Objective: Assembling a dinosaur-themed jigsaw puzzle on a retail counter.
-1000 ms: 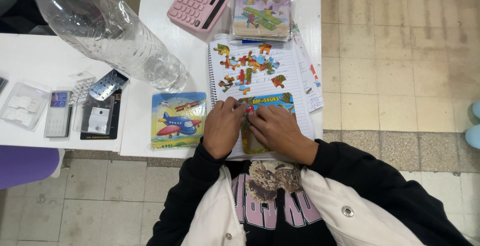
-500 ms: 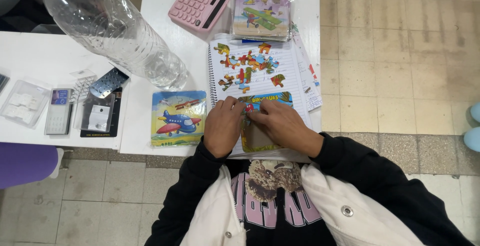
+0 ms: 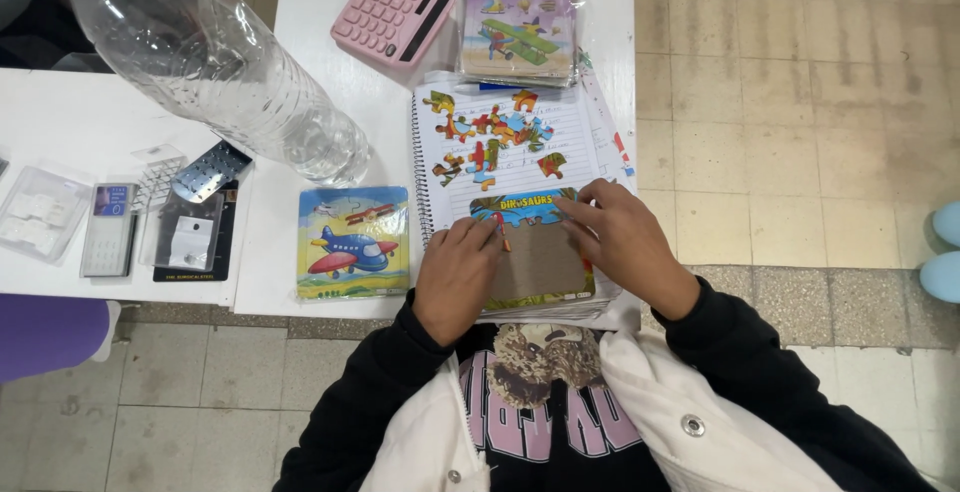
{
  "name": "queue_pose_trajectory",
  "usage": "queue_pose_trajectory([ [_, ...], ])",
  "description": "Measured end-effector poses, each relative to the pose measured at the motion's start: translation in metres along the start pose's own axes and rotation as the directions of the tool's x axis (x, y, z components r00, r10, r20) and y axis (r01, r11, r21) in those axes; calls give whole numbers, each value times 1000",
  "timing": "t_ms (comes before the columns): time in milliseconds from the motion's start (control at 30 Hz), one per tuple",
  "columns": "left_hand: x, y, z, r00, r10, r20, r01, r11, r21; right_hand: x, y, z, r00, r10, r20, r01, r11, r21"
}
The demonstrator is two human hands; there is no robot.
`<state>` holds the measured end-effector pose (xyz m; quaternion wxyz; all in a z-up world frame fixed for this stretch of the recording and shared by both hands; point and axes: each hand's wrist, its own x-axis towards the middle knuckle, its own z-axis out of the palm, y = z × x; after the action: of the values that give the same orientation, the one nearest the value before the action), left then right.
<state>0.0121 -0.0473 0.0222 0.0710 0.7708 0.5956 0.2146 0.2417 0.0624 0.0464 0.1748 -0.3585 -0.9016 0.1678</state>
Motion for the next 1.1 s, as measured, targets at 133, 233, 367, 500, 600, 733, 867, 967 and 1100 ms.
queue_pose_trajectory([
  [133,4,0,3,999,19,48,-23,996,89,-2,-9,-4,999,14,36,-15,1000,14],
  [233,8,3,1,997,17,75,-28,988,149,-3,-16,3,998,34,53,-36,998,42],
  [367,14,9,-2,979,-22,204,-24,975,221,0,-18,20,997,-64,36,65,998,-4],
  [500,6,6,7,988,-14,155,-24,970,241,1,-19,32,998,-70,-4,67,972,-226],
  [600,3,-4,8,997,16,80,-29,986,167,1,-21,32,997,-38,60,52,966,-252],
  [733,4,-5,8,997,23,79,-29,997,76,-1,-19,25,995,-62,84,82,964,-252],
  [867,8,-4,16,999,51,1,-51,999,-13,-4,-12,21,988,-130,85,146,963,-224],
  [967,14,-6,27,997,82,-16,-82,997,-12,-11,-6,31,983,-94,157,133,958,-256],
  [1100,14,-9,40,996,90,12,-90,996,7,-20,-6,46,986,-94,138,127,960,-248],
])
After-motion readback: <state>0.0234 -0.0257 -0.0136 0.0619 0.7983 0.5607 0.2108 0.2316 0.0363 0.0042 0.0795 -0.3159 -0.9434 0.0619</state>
